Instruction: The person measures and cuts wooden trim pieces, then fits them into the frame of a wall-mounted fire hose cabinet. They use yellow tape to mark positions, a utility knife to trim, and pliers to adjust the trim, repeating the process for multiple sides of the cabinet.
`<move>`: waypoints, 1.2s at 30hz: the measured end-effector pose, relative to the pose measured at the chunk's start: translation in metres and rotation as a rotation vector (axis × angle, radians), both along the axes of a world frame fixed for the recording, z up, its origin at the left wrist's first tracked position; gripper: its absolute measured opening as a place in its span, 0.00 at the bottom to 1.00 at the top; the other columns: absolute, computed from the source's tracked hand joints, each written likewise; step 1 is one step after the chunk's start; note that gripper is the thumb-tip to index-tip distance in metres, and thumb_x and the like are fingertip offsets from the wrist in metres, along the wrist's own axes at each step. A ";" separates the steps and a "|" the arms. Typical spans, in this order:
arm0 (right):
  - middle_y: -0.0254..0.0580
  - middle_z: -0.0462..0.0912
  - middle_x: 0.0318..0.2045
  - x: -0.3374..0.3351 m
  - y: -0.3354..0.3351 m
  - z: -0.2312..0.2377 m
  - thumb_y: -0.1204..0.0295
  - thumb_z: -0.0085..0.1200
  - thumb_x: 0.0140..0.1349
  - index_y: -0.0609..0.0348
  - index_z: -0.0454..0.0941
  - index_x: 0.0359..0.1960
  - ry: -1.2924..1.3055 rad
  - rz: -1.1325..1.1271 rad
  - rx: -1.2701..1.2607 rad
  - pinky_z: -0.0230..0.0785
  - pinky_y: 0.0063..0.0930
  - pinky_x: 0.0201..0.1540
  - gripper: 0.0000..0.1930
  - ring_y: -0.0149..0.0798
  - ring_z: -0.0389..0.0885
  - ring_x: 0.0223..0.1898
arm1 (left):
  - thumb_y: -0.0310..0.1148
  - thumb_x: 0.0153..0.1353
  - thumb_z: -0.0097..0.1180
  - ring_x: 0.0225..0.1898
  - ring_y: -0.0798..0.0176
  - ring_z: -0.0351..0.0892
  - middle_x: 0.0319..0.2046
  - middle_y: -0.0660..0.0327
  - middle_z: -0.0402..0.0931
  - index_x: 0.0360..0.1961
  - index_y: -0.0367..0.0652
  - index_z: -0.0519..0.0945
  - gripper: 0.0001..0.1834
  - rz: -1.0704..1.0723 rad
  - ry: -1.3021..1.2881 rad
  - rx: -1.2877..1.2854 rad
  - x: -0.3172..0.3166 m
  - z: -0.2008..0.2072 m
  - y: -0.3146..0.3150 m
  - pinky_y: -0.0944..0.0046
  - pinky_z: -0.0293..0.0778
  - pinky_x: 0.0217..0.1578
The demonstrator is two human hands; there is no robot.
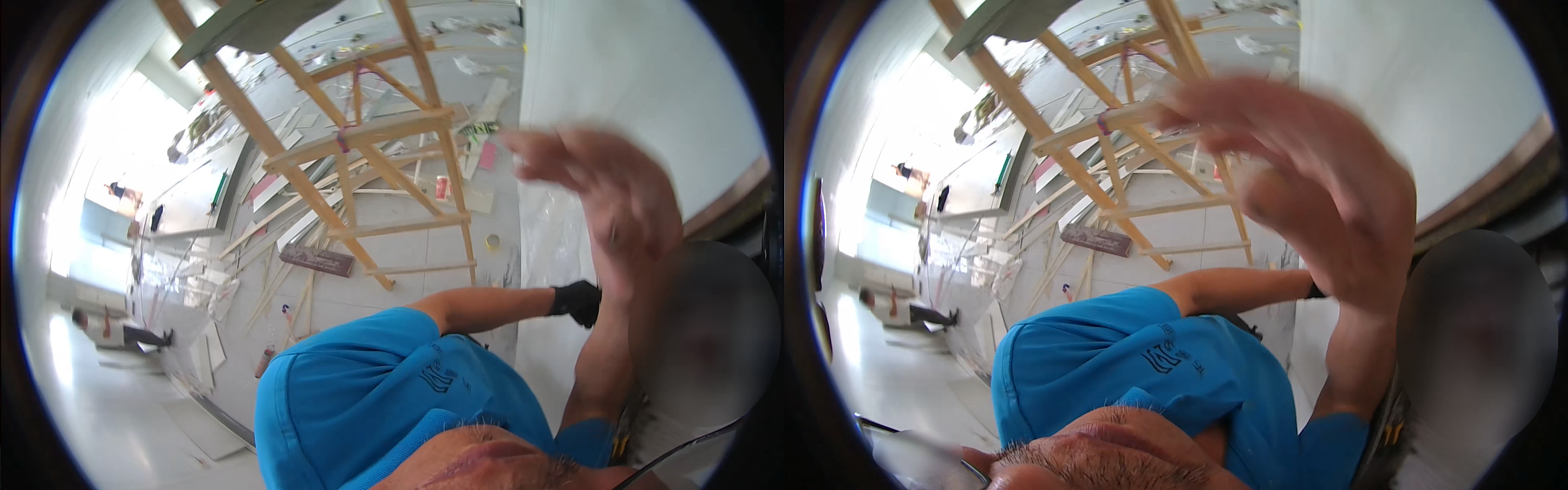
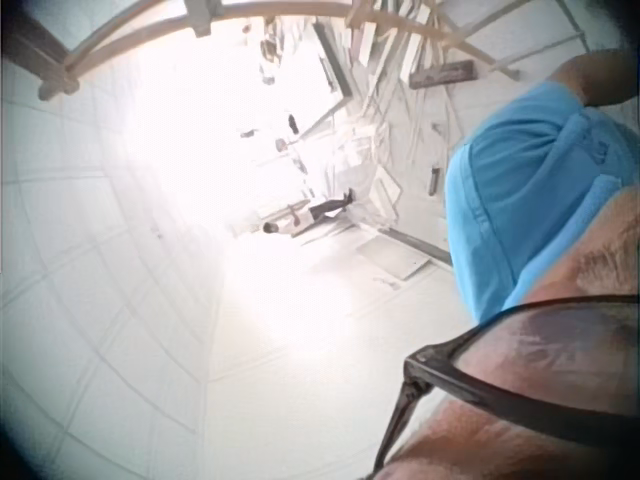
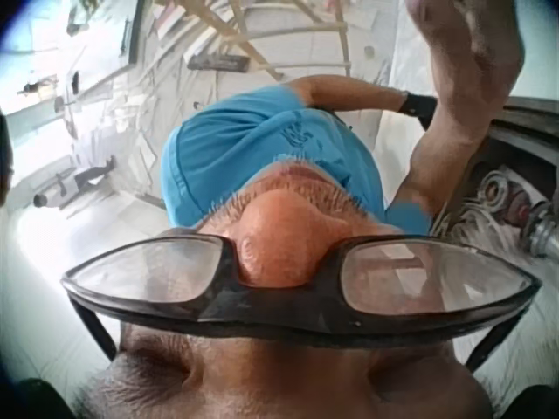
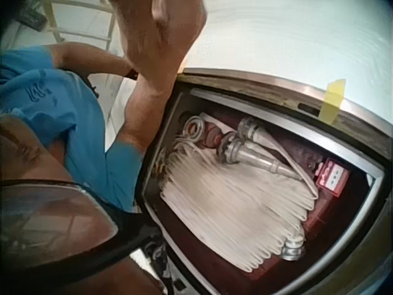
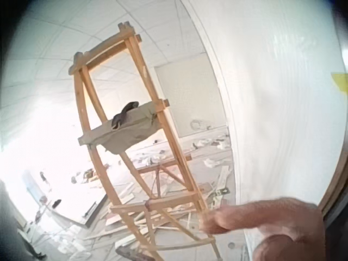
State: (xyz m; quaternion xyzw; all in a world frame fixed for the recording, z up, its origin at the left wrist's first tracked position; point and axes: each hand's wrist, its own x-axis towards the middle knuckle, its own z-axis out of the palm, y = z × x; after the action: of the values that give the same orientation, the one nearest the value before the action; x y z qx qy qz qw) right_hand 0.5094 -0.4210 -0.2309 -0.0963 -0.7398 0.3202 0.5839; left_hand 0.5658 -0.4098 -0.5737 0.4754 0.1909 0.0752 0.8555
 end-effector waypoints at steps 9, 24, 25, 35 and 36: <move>0.45 0.85 0.46 0.045 -0.035 -0.087 0.73 0.54 0.71 0.65 0.79 0.53 -0.017 -0.223 -0.232 0.78 0.30 0.52 0.13 0.38 0.84 0.50 | 0.52 0.66 0.58 0.24 0.58 0.85 0.23 0.54 0.83 0.35 0.41 0.83 0.22 0.085 0.094 -0.118 -0.027 0.014 0.013 0.63 0.80 0.23; 0.56 0.83 0.38 0.271 -0.357 -0.247 0.60 0.61 0.62 0.63 0.76 0.46 -1.266 -1.605 -1.191 0.72 0.49 0.44 0.19 0.60 0.81 0.43 | 0.54 0.67 0.57 0.30 0.56 0.86 0.29 0.53 0.85 0.40 0.39 0.83 0.25 0.052 0.277 -0.027 -0.033 0.044 0.006 0.63 0.82 0.32; 0.57 0.82 0.39 0.274 -0.368 -0.256 0.60 0.61 0.62 0.64 0.75 0.47 -1.269 -1.576 -1.121 0.72 0.49 0.45 0.20 0.60 0.80 0.44 | 0.54 0.67 0.57 0.31 0.56 0.86 0.29 0.53 0.85 0.41 0.40 0.83 0.24 0.059 0.293 -0.035 -0.035 0.039 0.011 0.62 0.82 0.33; 0.61 0.80 0.51 0.222 -0.348 -0.216 0.64 0.59 0.66 0.65 0.74 0.57 -1.036 -1.423 -1.348 0.71 0.43 0.53 0.22 0.58 0.80 0.51 | 0.53 0.67 0.55 0.28 0.54 0.86 0.29 0.51 0.85 0.44 0.40 0.82 0.24 0.069 0.185 -0.048 -0.035 0.042 0.006 0.61 0.82 0.30; 0.61 0.80 0.50 0.216 -0.349 -0.217 0.64 0.59 0.66 0.65 0.75 0.57 -0.994 -1.430 -1.275 0.71 0.42 0.53 0.22 0.58 0.80 0.51 | 0.54 0.67 0.55 0.28 0.54 0.86 0.29 0.51 0.85 0.43 0.39 0.82 0.25 0.076 0.155 -0.063 -0.037 0.040 0.006 0.61 0.82 0.30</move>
State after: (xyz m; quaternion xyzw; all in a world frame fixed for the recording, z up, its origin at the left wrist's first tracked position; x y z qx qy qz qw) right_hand 0.7255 -0.7699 -0.4479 -0.9117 -0.3632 0.1561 0.1122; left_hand 0.5286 -0.4040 -0.5337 0.4450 0.2768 0.0645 0.8492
